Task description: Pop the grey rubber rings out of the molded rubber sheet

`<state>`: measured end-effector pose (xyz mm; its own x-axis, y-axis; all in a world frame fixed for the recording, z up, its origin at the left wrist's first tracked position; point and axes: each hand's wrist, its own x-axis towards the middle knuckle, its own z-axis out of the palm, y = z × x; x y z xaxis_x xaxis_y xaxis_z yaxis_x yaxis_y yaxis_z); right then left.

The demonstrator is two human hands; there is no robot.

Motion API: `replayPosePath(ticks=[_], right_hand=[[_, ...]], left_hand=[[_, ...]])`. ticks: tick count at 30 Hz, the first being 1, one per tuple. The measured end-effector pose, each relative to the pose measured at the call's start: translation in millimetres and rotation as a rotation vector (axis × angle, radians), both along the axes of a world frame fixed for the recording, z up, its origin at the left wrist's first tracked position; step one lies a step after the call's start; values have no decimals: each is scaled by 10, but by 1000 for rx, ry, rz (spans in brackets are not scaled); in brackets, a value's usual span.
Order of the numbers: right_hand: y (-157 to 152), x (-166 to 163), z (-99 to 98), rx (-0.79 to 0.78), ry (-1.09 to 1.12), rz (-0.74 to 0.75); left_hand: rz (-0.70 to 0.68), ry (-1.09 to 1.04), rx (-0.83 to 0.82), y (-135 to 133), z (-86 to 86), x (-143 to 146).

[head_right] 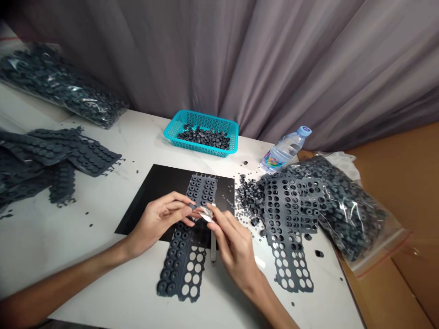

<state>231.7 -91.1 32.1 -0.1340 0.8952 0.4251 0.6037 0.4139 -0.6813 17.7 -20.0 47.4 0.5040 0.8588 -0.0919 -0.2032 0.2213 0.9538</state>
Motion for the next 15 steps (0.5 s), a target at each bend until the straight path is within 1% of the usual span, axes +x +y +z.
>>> replayPosePath(ticks=[4,7,11,15], right_hand=[[-17,-34,13,23,1,4],[-18,-24,3,25,-12,14],[0,-8,15,81,-38,32],[7,-10,37,122,-52,47]], left_hand=[[26,9,-4,-29,23,4],[22,25,11,-41,-1,-18],[9,56,41,-47,-44,-49],[2,57,70,-61,-47,-55]])
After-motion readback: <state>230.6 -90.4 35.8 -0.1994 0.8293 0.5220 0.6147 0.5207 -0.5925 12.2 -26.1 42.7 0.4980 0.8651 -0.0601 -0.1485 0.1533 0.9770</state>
